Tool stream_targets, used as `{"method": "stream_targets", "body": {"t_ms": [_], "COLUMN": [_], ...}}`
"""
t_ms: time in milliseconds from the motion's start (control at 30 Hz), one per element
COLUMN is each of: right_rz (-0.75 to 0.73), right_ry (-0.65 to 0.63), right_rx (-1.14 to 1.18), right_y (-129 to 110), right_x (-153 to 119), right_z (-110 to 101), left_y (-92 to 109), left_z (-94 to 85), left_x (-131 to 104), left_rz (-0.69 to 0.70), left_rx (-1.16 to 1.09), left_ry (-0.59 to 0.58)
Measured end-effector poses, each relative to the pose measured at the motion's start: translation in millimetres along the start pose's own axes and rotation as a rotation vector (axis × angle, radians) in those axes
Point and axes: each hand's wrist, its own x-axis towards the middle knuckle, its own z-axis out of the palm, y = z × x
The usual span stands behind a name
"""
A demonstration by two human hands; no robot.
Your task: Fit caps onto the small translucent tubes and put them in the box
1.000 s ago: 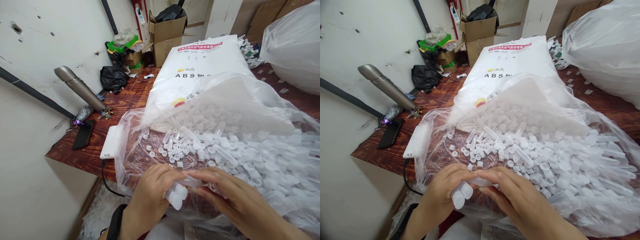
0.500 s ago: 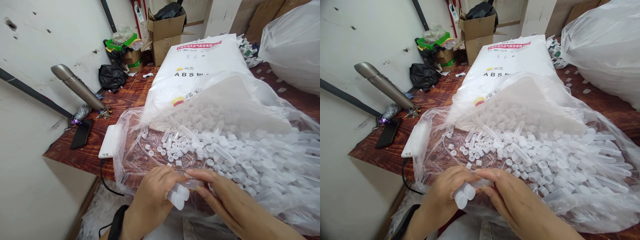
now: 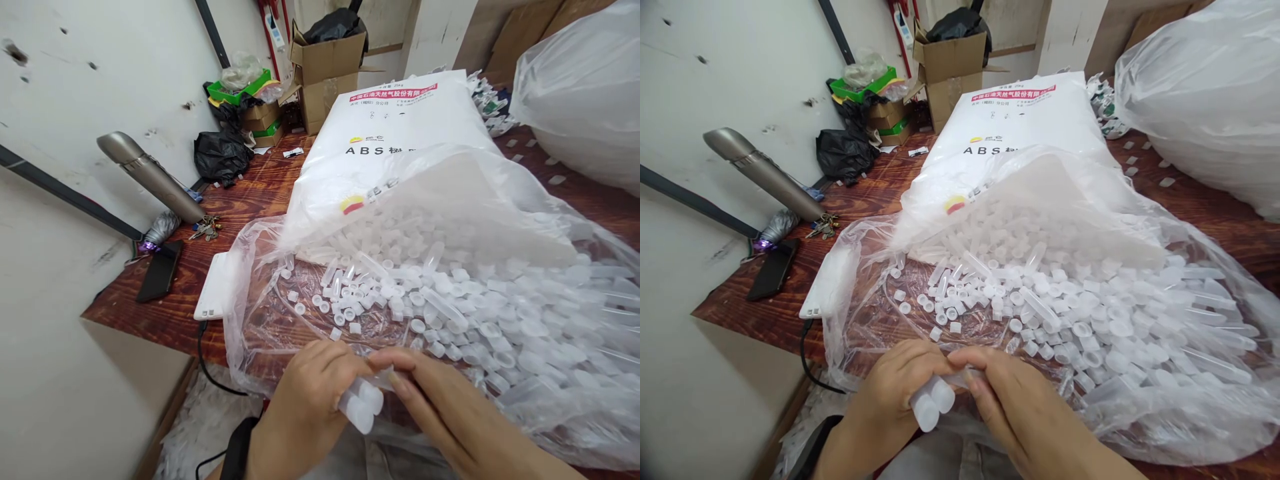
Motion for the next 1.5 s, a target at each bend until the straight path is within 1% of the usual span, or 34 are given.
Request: {"method": "stream_targets", "body": {"t_ms": [67, 100, 167, 233, 267, 333, 367, 433, 500, 567, 667, 767, 867, 933, 1000, 1067, 1133, 1167, 1233, 1267, 1300, 1333, 1400, 1500], "right_rz": [0.088, 0.095, 0.006, -0.095, -0.112, -0.069, -0.035, -0.009, -0.037, -0.101, -0.179, -0.172, -0.15, -0.12, -0.044, 0.028, 0.04, 0.027, -0.003, -0.015, -0.027, -0.041, -0.064, -0.06], "right_ry": [-0.005, 0.003, 0.026, 0.042, 0.041, 0.044, 0.055, 0.076, 0.109, 0.123, 0.108, 0.073, 0.067, 0.119, 0.206, 0.287, 0.351, 0.379, 0.431, 0.455, 0.478, 0.502, 0.548, 0.579], "right_rx": [0.032, 0.022, -0.034, -0.079, -0.089, -0.124, -0.157, -0.262, -0.416, -0.572, -0.676, -0.669, -0.63, -0.551, -0.395, -0.194, -0.002, 0.083, 0.227, 0.287, 0.339, 0.384, 0.454, 0.46], "right_y": [-1, -1, 0, 0, 1, 4, 7, 17, 31, 45, 62, 70, 70, 65, 57, 49, 41, 37, 29, 26, 22, 19, 14, 9], "right_x": [1, 1, 1, 0, 0, -1, 0, 0, 0, 0, -1, -1, 1, 2, 3, 4, 5, 6, 9, 10, 11, 12, 12, 9], "right_z": [0, 0, -1, -1, -2, -5, -8, -15, -22, -26, -23, -14, -11, -14, -16, -16, -11, -7, 4, 9, 13, 17, 22, 24], "left_y": [0, 0, 0, 0, 0, -2, -4, -11, -24, -39, -61, -72, -70, -64, -55, -43, -28, -20, -3, 5, 11, 17, 24, 28], "left_z": [0.6, 1.0, 1.6, 1.5, 0.8, -3.0, -6.3, -14.8, -23.7, -29.7, -31.2, -29.6, -32.8, -35.6, -34.4, -26.5, -12.6, -4.6, 10.9, 17.4, 22.7, 26.7, 31.2, 32.0], "left_x": [0, 0, -2, -2, 0, 8, 15, 35, 60, 85, 112, 123, 120, 112, 100, 86, 70, 62, 49, 44, 39, 35, 28, 23], "left_rz": [0.019, 0.027, 0.024, 0.011, 0.001, -0.033, -0.069, -0.228, -0.434, -0.544, -0.589, -0.59, -0.579, -0.577, -0.584, -0.596, -0.608, -0.615, -0.635, -0.641, -0.647, -0.65, -0.653, -0.622], "left_rx": [0.051, 0.066, 0.08, 0.095, 0.093, 0.063, 0.045, 0.092, 0.241, 0.337, 0.366, 0.323, 0.222, 0.118, -0.02, -0.161, -0.359, -0.497, -0.834, -0.969, -1.059, -1.096, -1.122, -1.094], "left_ry": [0.019, 0.028, 0.033, 0.008, -0.024, -0.091, -0.12, -0.151, -0.145, -0.131, -0.152, -0.172, -0.115, -0.039, 0.031, 0.056, 0.097, 0.155, 0.343, 0.431, 0.494, 0.525, 0.539, 0.539]}}
